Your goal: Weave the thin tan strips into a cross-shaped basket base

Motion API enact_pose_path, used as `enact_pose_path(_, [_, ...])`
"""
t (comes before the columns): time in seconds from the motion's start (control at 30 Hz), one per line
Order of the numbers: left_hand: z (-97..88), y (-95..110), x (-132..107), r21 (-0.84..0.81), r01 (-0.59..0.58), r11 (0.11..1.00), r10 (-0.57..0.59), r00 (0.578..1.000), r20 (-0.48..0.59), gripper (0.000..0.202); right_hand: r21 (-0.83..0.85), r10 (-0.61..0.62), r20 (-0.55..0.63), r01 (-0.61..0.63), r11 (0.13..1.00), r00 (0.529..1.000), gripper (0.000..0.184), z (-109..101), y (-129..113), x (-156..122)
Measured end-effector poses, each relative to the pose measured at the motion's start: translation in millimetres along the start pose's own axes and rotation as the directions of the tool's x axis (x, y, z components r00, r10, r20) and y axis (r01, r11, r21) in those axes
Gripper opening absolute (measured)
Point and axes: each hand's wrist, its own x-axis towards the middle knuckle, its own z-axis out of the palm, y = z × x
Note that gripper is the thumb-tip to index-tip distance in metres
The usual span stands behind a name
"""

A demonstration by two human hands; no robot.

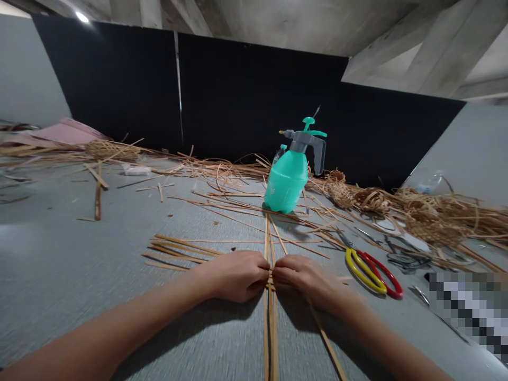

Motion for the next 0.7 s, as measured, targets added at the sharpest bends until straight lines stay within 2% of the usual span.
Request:
enact_pose_path(0.1, [3.0,-1.7,0.5,0.099,-0.082,0.992,0.079,0.996,0.036,0.013,-0.069,-0.078,0.026,0.08,0.994,0.997,0.025,-0.7,1.9,0.8])
enact_pose_path(0.2, [7.2,-2.8,1.8,0.158,-0.088,0.984,0.085,0.996,0.023,0.017,-0.067,-0.085,0.074,0.09,0.994,0.994,0.025,-2.7,2.5,0.8])
enact_pose_path(0.3, [9.2,-4.4,2.7,0.16,-0.095,0.983,0.089,0.995,0.042,0.018,-0.045,-0.088,0.103,0.093,0.995,0.991,0.022,-3.6,2.5,1.2])
enact_pose_path(0.37, [8.7,-5.8,2.6,0.125,-0.108,0.986,0.101,0.993,0.065,0.016,-0.021,-0.074,0.063,0.076,0.997,0.995,0.019,-0.7,2.5,2.1])
enact_pose_path(0.5, [5.6,-7.4,1.2,-0.033,-0.037,0.999,0.039,0.998,0.046,0.012,0.166,0.15,-0.055,-0.139,0.976,0.987,0.012,11.2,2.2,4.1])
enact_pose_path(0.63, [4.9,-7.8,0.6,-0.24,0.021,0.971,-0.03,0.999,-0.034,0.013,0.357,0.361,-0.09,-0.309,0.882,0.928,0.014,16.3,1.2,-0.5])
enact_pose_path(0.7, [7.3,-7.9,1.3,-0.315,0.086,0.945,-0.122,0.988,-0.096,0.011,0.43,0.449,-0.074,-0.377,0.82,0.891,0.01,15.0,-0.5,-4.4])
